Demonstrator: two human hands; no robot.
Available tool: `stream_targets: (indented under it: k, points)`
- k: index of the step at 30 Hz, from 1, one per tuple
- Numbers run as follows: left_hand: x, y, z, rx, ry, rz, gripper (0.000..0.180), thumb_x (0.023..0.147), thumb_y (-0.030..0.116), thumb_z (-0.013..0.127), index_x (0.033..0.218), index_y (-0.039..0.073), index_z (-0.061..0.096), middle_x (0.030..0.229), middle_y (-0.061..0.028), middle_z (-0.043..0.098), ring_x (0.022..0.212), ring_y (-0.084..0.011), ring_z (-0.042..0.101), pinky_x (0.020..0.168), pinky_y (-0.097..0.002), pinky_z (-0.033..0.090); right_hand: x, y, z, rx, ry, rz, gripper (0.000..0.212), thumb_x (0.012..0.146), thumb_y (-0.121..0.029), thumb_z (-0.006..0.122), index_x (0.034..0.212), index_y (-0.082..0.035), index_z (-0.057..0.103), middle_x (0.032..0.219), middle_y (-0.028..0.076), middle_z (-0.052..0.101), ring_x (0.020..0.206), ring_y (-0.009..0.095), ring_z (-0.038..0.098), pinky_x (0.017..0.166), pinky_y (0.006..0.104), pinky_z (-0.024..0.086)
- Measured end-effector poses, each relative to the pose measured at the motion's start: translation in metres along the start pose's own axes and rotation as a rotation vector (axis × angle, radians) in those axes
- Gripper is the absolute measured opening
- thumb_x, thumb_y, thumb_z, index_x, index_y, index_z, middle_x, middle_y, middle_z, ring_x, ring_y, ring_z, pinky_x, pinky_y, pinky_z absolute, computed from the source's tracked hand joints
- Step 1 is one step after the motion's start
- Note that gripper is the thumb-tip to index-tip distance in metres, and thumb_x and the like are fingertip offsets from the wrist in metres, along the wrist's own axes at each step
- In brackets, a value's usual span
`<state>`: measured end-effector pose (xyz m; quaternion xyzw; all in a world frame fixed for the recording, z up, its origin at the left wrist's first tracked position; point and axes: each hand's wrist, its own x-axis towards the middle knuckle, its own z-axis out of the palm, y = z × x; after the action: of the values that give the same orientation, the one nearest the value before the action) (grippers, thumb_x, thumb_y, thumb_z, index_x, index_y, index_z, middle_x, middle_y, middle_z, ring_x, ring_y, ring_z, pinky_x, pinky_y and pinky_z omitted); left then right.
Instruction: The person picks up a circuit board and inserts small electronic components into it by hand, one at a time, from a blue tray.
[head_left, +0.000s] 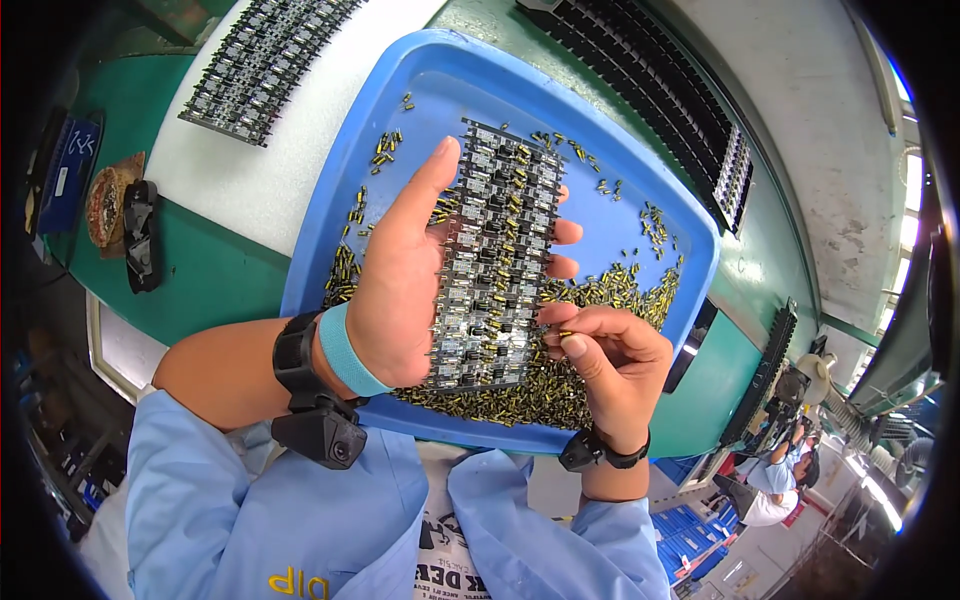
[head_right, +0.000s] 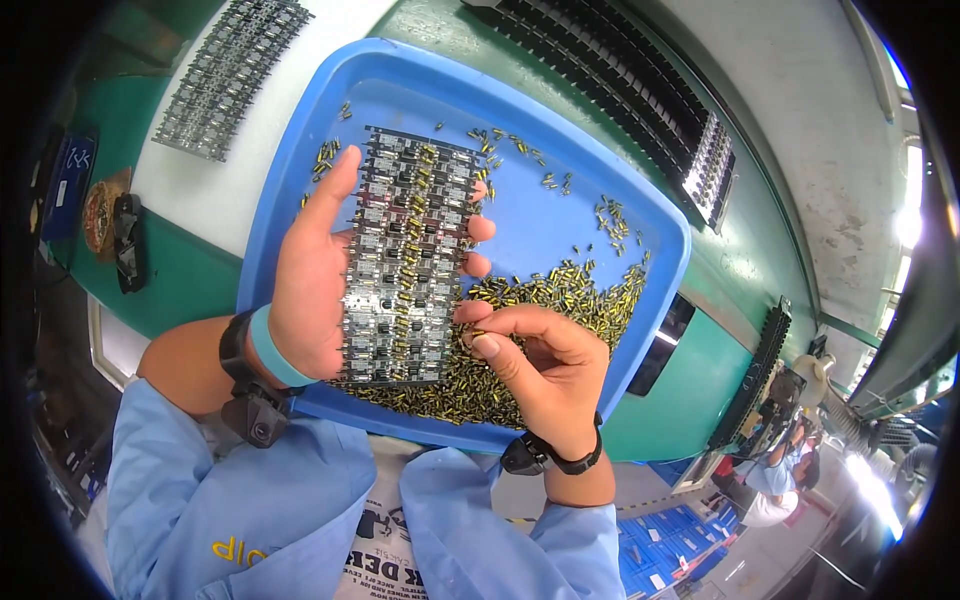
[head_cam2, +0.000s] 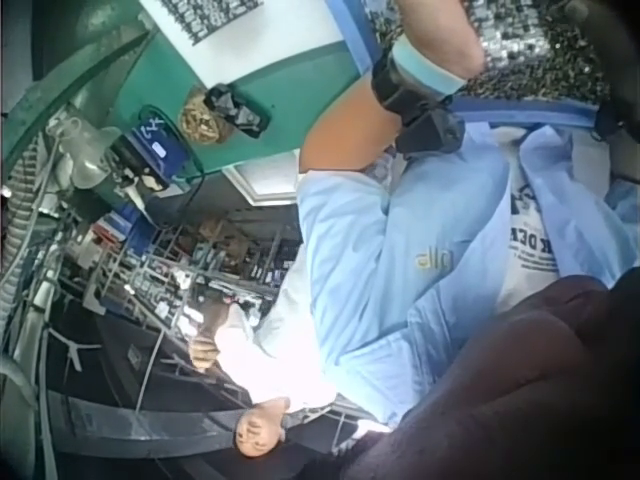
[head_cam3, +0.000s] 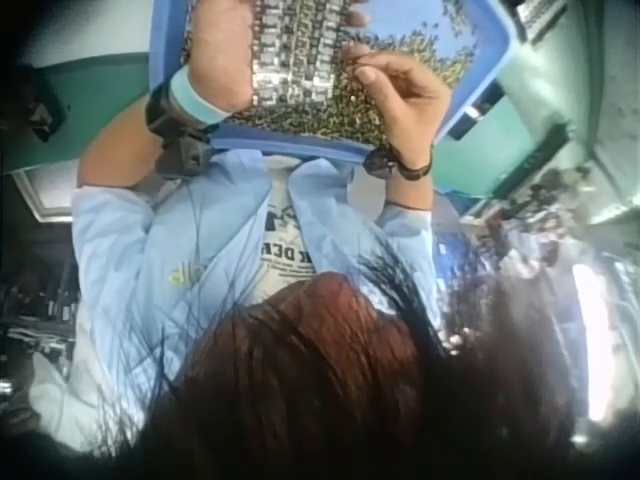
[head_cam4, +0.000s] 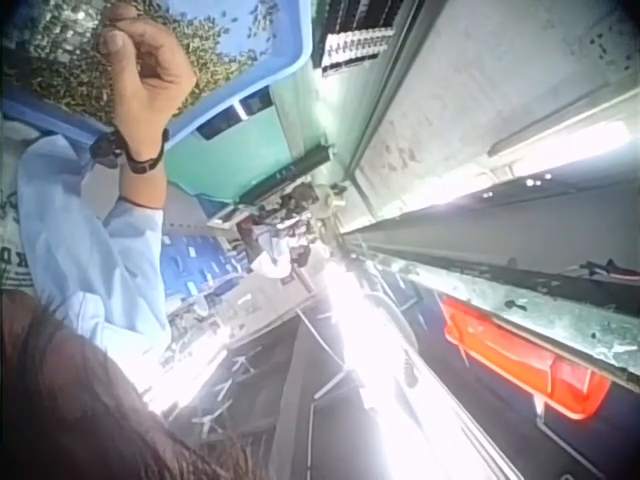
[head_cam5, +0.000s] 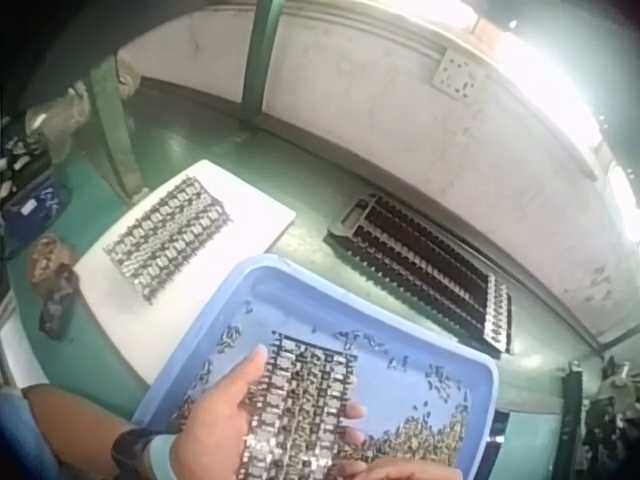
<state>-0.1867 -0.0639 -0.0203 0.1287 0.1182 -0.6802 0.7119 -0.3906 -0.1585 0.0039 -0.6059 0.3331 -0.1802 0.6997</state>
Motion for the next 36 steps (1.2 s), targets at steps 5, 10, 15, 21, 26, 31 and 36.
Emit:
stream_targets:
  k: [5,10,15,21,26,31,36]
  points:
    - [-0.001,0.003,-0.008,0.025,-0.07,-0.008,0.087,0.108,0.073,0.033,0.152,0.0,0.052,0.135,-0.0174,0.067,0.119,-0.0305,0.069,0.101,-0.0533,0.061,0.005,0.002,-0.001,-0.18,-0.027,-0.137,0.011,0.093,-0.001,0.079,0.103,0.004,0.076,0.096,0.013,0.076,0.087,0.021,0.069,0.085,0.0378,0.059]
    - [0.0,0.001,-0.008,-0.004,-0.04,-0.007,0.086,0.108,0.073,0.034,0.151,0.0,0.052,0.135,-0.0181,0.066,0.12,-0.0308,0.068,0.102,-0.0528,0.061,0.007,0.001,0.001,-0.418,-0.136,-0.403,0.015,0.087,-0.004,0.084,0.101,0.001,0.078,0.092,0.008,0.069,0.09,0.022,0.061,0.096,0.0432,0.052]
    - [0.002,-0.002,-0.005,0.01,-0.049,0.011,0.08,0.108,0.072,0.039,0.144,0.002,0.057,0.129,-0.017,0.068,0.114,-0.0295,0.068,0.097,-0.0487,0.061,0.003,-0.001,0.017,-0.522,-0.256,-0.557,0.021,0.08,-0.003,0.088,0.099,-0.005,0.081,0.09,0.004,0.061,0.089,0.022,0.055,0.1,0.0452,0.049]
    - [0.0,-0.003,-0.003,0.033,0.019,0.049,0.069,0.107,0.07,0.045,0.13,0.007,0.065,0.115,-0.0132,0.072,0.102,-0.0255,0.07,0.088,-0.0431,0.061,0.003,0.001,0.025,-0.558,-0.223,-0.521,0.025,0.077,0.0,0.088,0.1,-0.008,0.082,0.09,0.002,0.059,0.086,0.022,0.053,0.096,0.0443,0.05]
    - [-0.002,-0.003,0.0,0.064,0.033,0.053,0.068,0.107,0.069,0.045,0.13,0.008,0.065,0.115,-0.013,0.072,0.102,-0.0244,0.07,0.086,-0.0422,0.062,0.004,0.001,0.029,-0.622,-0.207,-0.586,0.032,0.073,0.003,0.088,0.102,-0.009,0.083,0.092,0.003,0.062,0.083,0.023,0.055,0.087,0.0406,0.052]
    - [-0.002,-0.004,0.0,0.076,0.052,0.038,0.066,0.108,0.068,0.044,0.13,0.01,0.065,0.114,-0.0122,0.072,0.1,-0.0235,0.07,0.083,-0.0425,0.063,-0.001,-0.007,0.029,-0.844,-0.241,-0.698,0.028,0.072,-0.001,0.084,0.099,-0.008,0.083,0.091,0.004,0.06,0.084,0.024,0.054,0.091,0.0458,0.051]
    - [-0.001,-0.006,-0.001,0.11,0.057,0.024,0.065,0.108,0.068,0.043,0.13,0.011,0.065,0.114,-0.0117,0.072,0.099,-0.0228,0.071,0.08,-0.0423,0.064,-0.001,-0.01,0.027,-0.953,-0.251,-0.79,0.034,0.066,-0.007,0.082,0.1,-0.011,0.084,0.095,0.003,0.063,0.086,0.024,0.056,0.087,0.0443,0.051]
